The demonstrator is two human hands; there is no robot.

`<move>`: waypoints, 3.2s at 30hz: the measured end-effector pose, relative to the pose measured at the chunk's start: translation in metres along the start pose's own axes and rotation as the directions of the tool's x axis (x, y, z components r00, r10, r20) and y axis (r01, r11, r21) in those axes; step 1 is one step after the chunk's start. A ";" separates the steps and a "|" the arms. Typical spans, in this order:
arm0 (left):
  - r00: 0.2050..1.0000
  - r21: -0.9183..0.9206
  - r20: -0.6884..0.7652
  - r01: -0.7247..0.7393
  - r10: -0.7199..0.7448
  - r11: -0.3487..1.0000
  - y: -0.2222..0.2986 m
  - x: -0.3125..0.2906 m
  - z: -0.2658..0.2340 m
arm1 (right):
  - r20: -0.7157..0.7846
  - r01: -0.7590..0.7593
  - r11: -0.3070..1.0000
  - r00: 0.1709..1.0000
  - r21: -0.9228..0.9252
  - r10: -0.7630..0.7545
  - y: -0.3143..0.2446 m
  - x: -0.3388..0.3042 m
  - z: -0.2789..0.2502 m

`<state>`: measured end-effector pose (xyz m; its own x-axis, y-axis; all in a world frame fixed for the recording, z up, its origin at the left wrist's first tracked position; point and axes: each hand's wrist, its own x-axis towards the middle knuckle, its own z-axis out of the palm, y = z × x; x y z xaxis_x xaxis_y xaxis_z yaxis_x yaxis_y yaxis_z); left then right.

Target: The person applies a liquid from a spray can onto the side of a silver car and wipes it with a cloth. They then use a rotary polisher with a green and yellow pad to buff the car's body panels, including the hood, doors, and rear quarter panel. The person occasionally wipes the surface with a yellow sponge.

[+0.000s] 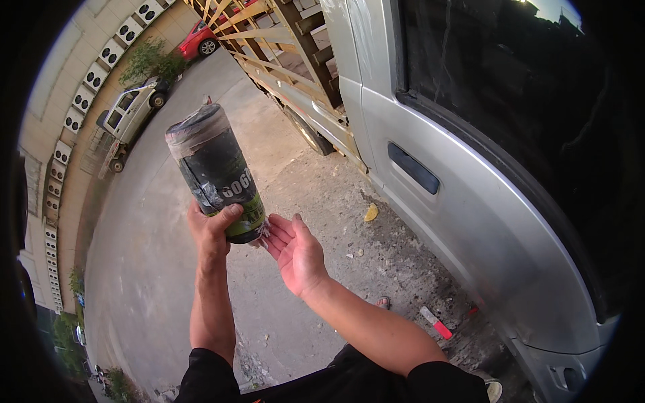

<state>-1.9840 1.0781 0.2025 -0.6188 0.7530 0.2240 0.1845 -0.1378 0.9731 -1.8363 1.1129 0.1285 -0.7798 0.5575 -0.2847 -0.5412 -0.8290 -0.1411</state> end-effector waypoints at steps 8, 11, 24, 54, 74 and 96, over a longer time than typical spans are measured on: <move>0.831 0.670 0.364 -0.547 0.421 0.502 0.099 0.015 -0.008 | 0.372 0.051 0.996 0.925 0.075 -0.075 0.004 0.031 0.046; 0.915 0.660 0.251 -0.400 0.316 0.636 0.043 -0.042 0.016 | 0.237 0.101 0.995 0.967 -0.019 -0.094 0.027 0.018 -0.019; 0.995 0.263 0.090 -0.067 0.045 0.962 0.007 -0.064 -0.019 | 0.027 -0.076 0.985 0.996 -0.156 0.082 0.020 -0.021 -0.033; 0.890 -0.361 -0.392 0.086 -0.235 0.929 -0.121 -0.127 -0.093 | 0.785 0.624 -0.479 0.528 -0.617 -0.324 -0.265 0.039 0.172; 0.860 -0.277 -0.189 0.416 -0.474 0.866 -0.161 -0.177 -0.129 | 0.561 -0.343 -0.939 0.782 0.024 -0.271 -0.183 -0.292 -0.096; 0.736 0.298 0.617 0.107 -0.277 0.948 -0.077 -0.174 0.085 | 0.151 -0.241 -0.037 -0.477 -0.970 -0.866 -0.123 -0.299 -0.467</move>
<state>-1.8255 1.0120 0.0839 -0.0353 0.9898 -0.1377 0.3369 0.1415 0.9308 -1.3892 1.0277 -0.2120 0.7930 0.4582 0.4015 0.5130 -0.1466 -0.8458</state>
